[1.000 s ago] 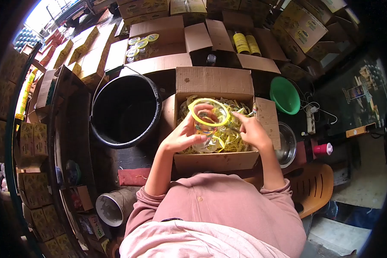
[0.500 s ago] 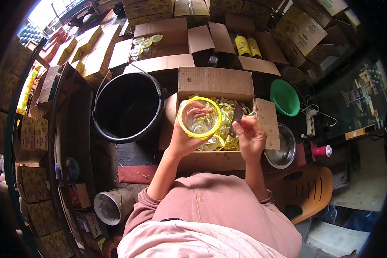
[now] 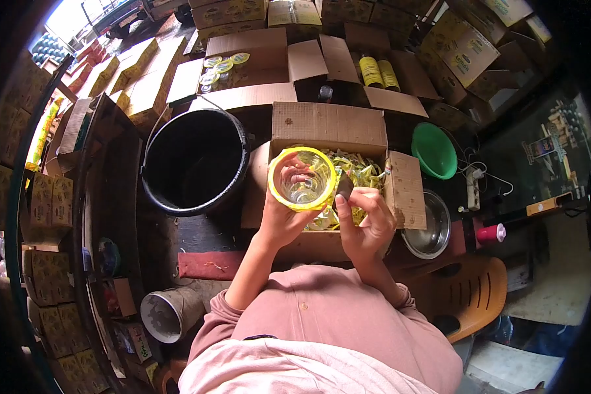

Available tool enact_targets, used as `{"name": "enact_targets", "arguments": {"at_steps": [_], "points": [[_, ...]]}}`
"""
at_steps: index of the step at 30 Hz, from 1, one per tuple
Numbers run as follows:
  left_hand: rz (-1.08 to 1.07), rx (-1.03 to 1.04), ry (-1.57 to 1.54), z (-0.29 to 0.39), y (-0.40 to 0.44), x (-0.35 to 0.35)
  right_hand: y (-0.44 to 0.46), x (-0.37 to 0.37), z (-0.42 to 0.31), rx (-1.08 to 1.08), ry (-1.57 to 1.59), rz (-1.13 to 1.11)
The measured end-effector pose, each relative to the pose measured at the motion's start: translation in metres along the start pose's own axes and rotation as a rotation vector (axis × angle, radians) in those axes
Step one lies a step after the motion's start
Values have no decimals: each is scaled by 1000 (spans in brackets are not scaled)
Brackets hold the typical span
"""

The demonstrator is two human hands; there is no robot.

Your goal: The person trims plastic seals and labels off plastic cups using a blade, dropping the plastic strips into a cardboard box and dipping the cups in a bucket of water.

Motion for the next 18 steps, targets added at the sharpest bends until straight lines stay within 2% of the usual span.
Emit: {"name": "enact_targets", "arguments": {"at_steps": [4, 12, 18], "points": [[-29, -2, 53, -2, -2, 2, 3, 1, 0, -50, -37, 32], [104, 37, 178, 0, -6, 11, 1, 3, -1, -79, -120, 77], [92, 28, 258, 2, -7, 10, 6, 4, -4, -156, -188, 85]]}}
Point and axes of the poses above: each hand's wrist, its own y-axis towards the middle knuckle, its own x-axis out of the palm, z = x × y, the point moved 3 cm from there along y, towards the middle knuckle, and after that the axes turned 2 degrees about x, right-handed, at the moved point
